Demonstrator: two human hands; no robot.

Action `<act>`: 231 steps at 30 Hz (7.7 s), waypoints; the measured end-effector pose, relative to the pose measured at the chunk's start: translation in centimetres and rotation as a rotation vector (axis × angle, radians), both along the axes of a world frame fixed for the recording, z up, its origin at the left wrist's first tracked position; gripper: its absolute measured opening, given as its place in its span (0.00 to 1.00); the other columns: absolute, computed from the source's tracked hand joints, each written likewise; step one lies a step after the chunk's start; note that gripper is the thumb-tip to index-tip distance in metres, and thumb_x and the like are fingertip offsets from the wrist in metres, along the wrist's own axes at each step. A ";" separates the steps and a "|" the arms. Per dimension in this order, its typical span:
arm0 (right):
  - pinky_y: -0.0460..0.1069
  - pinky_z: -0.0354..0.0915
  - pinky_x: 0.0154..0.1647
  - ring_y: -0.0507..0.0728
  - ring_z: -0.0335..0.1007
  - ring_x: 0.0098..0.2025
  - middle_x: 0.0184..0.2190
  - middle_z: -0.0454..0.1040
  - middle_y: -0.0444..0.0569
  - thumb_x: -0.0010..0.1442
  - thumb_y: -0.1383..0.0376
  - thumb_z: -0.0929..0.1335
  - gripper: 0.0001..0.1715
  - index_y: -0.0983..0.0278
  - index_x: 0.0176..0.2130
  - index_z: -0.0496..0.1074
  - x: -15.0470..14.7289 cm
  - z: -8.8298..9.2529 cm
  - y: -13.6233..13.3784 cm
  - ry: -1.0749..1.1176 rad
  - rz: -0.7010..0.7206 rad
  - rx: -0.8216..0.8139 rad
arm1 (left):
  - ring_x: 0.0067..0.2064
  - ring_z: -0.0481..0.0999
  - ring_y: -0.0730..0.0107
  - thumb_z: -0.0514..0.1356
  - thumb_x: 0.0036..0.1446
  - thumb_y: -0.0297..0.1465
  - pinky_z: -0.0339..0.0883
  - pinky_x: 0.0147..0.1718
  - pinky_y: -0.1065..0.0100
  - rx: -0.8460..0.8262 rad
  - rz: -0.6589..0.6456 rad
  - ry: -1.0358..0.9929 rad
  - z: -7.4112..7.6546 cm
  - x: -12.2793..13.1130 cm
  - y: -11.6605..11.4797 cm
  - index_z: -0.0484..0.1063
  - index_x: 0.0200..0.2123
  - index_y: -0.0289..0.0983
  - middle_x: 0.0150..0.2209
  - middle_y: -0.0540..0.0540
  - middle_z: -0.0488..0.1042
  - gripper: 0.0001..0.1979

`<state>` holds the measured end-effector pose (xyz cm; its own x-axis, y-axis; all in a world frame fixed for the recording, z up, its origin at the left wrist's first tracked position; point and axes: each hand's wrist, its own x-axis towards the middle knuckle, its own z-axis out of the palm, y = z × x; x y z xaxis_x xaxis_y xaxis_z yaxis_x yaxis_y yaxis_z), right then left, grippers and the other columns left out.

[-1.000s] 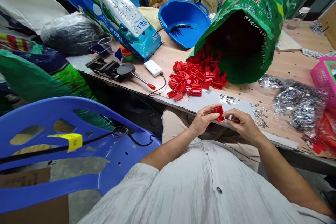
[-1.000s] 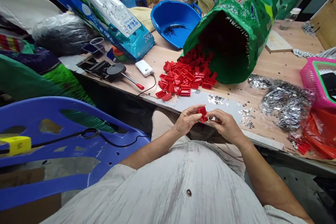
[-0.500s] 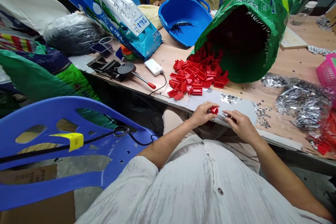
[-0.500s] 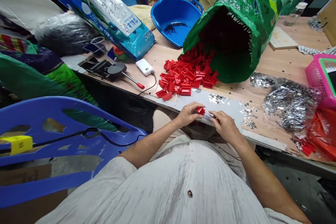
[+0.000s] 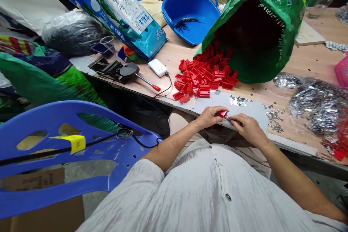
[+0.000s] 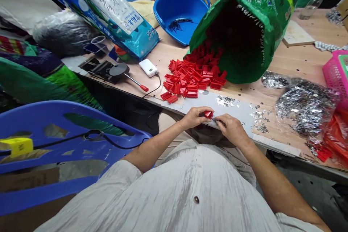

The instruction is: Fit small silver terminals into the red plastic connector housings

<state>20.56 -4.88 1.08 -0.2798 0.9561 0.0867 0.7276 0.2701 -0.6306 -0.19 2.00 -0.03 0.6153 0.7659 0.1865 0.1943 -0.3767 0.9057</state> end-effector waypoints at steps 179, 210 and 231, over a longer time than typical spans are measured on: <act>0.45 0.49 0.23 0.48 0.52 0.25 0.29 0.61 0.39 0.51 0.47 0.73 0.26 0.61 0.35 0.60 -1.4 3.2 -1.6 0.741 -0.052 -0.588 | 0.42 0.80 0.67 0.65 0.56 0.34 0.73 0.43 0.66 0.368 0.280 -0.160 2.5 0.9 -7.9 0.73 0.42 0.37 0.39 0.43 0.79 0.11; 0.52 0.60 0.36 0.59 0.70 0.36 0.34 0.78 0.49 0.57 0.60 0.66 0.09 0.59 0.35 0.75 7.7 -0.6 7.8 -0.256 -0.442 -0.018 | 0.39 0.77 0.73 0.73 0.41 0.30 0.72 0.41 0.70 -0.548 0.250 -0.613 1.1 0.8 -6.4 0.73 0.40 0.36 0.39 0.47 0.77 0.21; 0.50 0.63 0.37 0.55 0.68 0.34 0.34 0.72 0.46 0.60 0.53 0.68 0.14 0.59 0.40 0.68 -0.6 2.1 0.1 0.417 -0.148 -0.112 | 0.44 0.76 0.70 0.68 0.51 0.33 0.73 0.40 0.71 -0.122 0.336 -0.333 1.9 1.2 -6.1 0.74 0.48 0.37 0.45 0.43 0.74 0.19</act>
<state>19.99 -4.73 3.18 -0.1031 0.9931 0.0565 0.4305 0.0957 -0.8975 0.99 -4.13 1.85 0.2520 0.9406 0.2277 -0.0212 -0.2299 0.9730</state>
